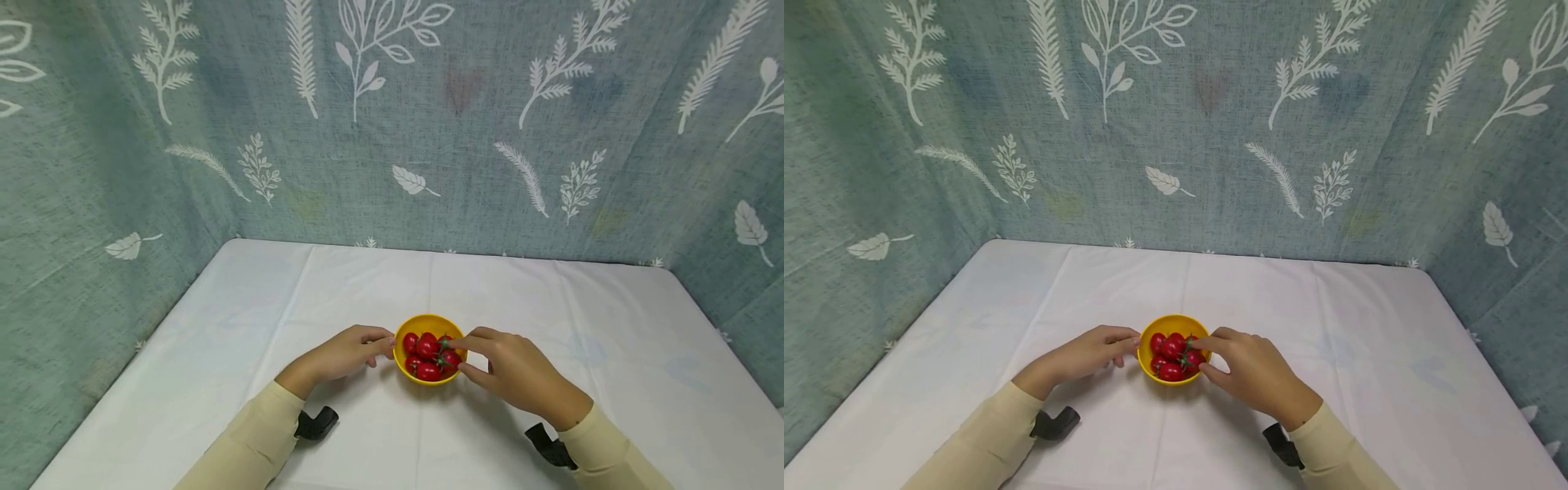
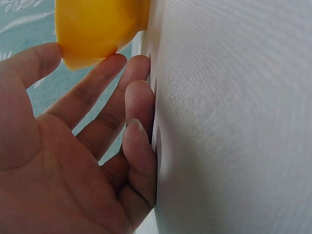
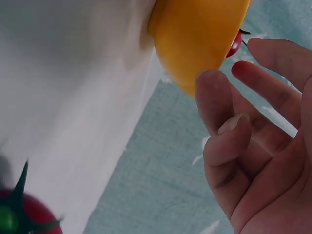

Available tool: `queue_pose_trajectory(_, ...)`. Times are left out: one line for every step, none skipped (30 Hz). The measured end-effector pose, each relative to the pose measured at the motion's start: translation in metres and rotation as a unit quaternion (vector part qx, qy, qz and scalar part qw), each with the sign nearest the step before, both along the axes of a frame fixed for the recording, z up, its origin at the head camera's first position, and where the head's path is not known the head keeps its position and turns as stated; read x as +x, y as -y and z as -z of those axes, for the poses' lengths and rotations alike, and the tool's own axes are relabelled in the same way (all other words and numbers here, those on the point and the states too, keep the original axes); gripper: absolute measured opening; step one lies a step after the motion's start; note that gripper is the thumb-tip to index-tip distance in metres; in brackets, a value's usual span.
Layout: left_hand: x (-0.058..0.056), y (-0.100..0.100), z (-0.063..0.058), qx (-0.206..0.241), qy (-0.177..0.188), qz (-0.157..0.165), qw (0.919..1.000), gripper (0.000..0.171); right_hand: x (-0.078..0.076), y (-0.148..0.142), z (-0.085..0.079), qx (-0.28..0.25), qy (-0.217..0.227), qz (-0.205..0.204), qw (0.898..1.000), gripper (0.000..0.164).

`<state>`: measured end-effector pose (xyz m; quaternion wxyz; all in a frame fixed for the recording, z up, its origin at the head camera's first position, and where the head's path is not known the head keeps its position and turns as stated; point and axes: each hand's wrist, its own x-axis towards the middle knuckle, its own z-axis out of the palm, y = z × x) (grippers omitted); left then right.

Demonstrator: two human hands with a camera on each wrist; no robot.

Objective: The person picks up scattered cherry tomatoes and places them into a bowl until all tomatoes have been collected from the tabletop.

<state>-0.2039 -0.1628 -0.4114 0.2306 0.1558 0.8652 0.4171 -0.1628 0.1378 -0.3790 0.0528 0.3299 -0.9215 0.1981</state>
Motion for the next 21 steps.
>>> queue_pose_trajectory(0.0,0.0,0.0,0.0,0.001,-0.001,1.0,0.035,0.001,-0.001,-0.001,-0.002,-0.005,-0.003,1.0,0.033)
queue_pose_trajectory(0.0,0.0,0.0,0.001,0.001,-0.001,1.0,0.035,0.001,-0.003,-0.001,-0.001,-0.009,-0.005,1.0,0.032)
queue_pose_trajectory(0.0,0.0,0.0,0.001,0.001,-0.002,1.0,0.035,0.002,-0.004,-0.001,0.0,-0.011,-0.005,1.0,0.032)
queue_pose_trajectory(0.0,0.0,0.0,0.001,0.002,-0.002,1.0,0.035,0.003,-0.006,-0.001,0.002,-0.013,-0.005,1.0,0.031)
queue_pose_trajectory(0.0,0.0,0.0,0.001,0.002,-0.003,1.0,0.035,0.004,-0.008,-0.002,0.006,-0.013,-0.002,1.0,0.031)
queue_pose_trajectory(0.0,0.0,0.0,0.001,0.002,-0.003,1.0,0.035,0.005,-0.011,-0.002,0.011,-0.014,0.001,1.0,0.031)
queue_pose_trajectory(0.0,0.0,0.0,0.001,0.003,-0.003,1.0,0.036,0.006,-0.013,-0.002,0.015,-0.013,0.005,1.0,0.031)
queue_pose_trajectory(0.0,-0.001,0.0,0.0,0.002,-0.002,1.0,0.036,0.007,-0.015,-0.001,0.021,-0.012,0.01,1.0,0.031)
queue_pose_trajectory(0.0,-0.001,-0.001,0.0,0.002,-0.003,1.0,0.036,0.008,-0.018,-0.001,0.026,-0.012,0.013,1.0,0.031)
queue_pose_trajectory(0.0,-0.001,-0.001,-0.001,0.002,-0.003,1.0,0.036,0.01,-0.02,0.0,0.03,-0.013,0.017,0.999,0.031)
queue_pose_trajectory(0.0,-0.001,-0.001,-0.002,0.002,-0.003,1.0,0.036,0.011,-0.023,0.001,0.033,-0.014,0.02,0.999,0.031)
queue_pose_trajectory(0.0,-0.001,-0.001,-0.002,0.002,-0.003,1.0,0.036,0.012,-0.026,0.002,0.036,-0.017,0.021,0.999,0.031)
queue_pose_trajectory(0.0,-0.001,-0.001,-0.002,0.002,-0.004,1.0,0.036,0.014,-0.028,0.003,0.037,-0.02,0.023,0.999,0.031)
queue_pose_trajectory(0.0,-0.001,-0.001,-0.002,0.002,-0.004,1.0,0.036,0.015,-0.031,0.004,0.038,-0.022,0.024,0.999,0.031)
queue_pose_trajectory(0.0,-0.001,-0.001,-0.003,0.003,-0.005,1.0,0.035,0.017,-0.034,0.004,0.038,-0.024,0.025,0.999,0.03)
queue_pose_trajectory(0.0,-0.001,-0.001,-0.003,0.003,-0.005,1.0,0.035,0.018,-0.037,0.005,0.038,-0.026,0.024,0.999,0.03)
queue_pose_trajectory(0.0,-0.001,-0.001,-0.003,0.003,-0.005,1.0,0.035,0.019,-0.039,0.006,0.038,-0.027,0.025,0.999,0.03)
queue_pose_trajectory(0.0,-0.001,0.0,-0.002,0.004,-0.005,1.0,0.035,0.02,-0.042,0.006,0.037,-0.026,0.027,0.999,0.03)
queue_pose_trajectory(0.0,-0.001,0.0,-0.002,0.003,-0.005,1.0,0.035,0.022,-0.044,0.007,0.037,-0.024,0.03,0.999,0.03)
queue_pose_trajectory(0.0,-0.001,0.0,-0.002,0.004,-0.005,1.0,0.035,0.023,-0.046,0.008,0.038,-0.023,0.033,0.998,0.03)
queue_pose_trajectory(0.0,-0.001,0.0,-0.002,0.003,-0.005,1.0,0.036,0.024,-0.049,0.008,0.04,-0.021,0.038,0.998,0.03)
